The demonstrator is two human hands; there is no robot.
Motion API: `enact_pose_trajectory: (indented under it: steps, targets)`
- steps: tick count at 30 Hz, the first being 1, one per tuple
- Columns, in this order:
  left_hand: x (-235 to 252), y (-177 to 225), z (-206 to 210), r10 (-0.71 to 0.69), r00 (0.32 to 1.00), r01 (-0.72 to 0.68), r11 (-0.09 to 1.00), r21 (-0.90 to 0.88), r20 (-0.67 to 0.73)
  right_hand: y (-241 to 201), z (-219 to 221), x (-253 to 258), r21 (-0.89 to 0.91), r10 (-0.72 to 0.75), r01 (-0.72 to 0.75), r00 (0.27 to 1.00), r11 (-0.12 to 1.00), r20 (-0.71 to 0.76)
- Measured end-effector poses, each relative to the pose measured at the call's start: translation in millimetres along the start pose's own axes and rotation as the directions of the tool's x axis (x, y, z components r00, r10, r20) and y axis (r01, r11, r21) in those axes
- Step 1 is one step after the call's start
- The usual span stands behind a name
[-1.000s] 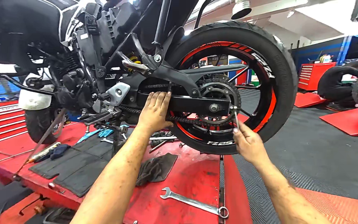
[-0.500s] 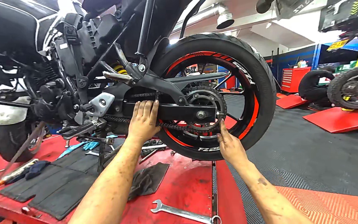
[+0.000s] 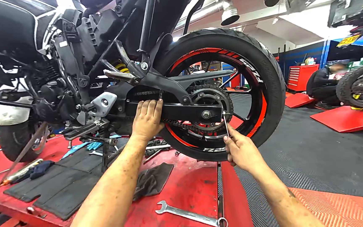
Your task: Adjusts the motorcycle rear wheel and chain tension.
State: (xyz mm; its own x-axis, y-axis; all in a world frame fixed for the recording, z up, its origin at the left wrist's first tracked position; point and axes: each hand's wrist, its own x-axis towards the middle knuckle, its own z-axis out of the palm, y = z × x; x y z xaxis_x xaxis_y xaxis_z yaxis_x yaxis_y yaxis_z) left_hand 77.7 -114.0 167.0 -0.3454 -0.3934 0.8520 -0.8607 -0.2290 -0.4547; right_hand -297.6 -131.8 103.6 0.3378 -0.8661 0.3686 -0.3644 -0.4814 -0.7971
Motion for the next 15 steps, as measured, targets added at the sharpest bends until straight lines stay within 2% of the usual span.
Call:
enact_pose_trajectory:
  steps: [5, 12, 14, 15]
  targets:
    - [-0.5, 0.0, 1.5, -0.008, 1.0, 0.008, 1.0, -0.002, -0.006, -15.2, -6.2, -5.8, 0.309, 0.076, -0.092, 0.995, 0.947, 0.063]
    - [-0.4, -1.0, 4.2, -0.006, 1.0, 0.006, 1.0, -0.007, -0.029, -25.6, -7.5, -5.9, 0.523, 0.117, -0.151, 0.988, 0.839, 0.097]
    - [0.4, -1.0, 2.9, -0.005, 1.0, 0.005, 1.0, -0.001, -0.019, -24.3, 3.6, -6.9, 0.651, 0.141, -0.13, 0.989, 0.748, 0.036]
    - [1.1, -0.7, 2.6, -0.006, 1.0, 0.006, 1.0, 0.001, -0.012, -23.6, 11.1, -6.6, 0.756, 0.162, -0.115, 0.987, 0.644, 0.012]
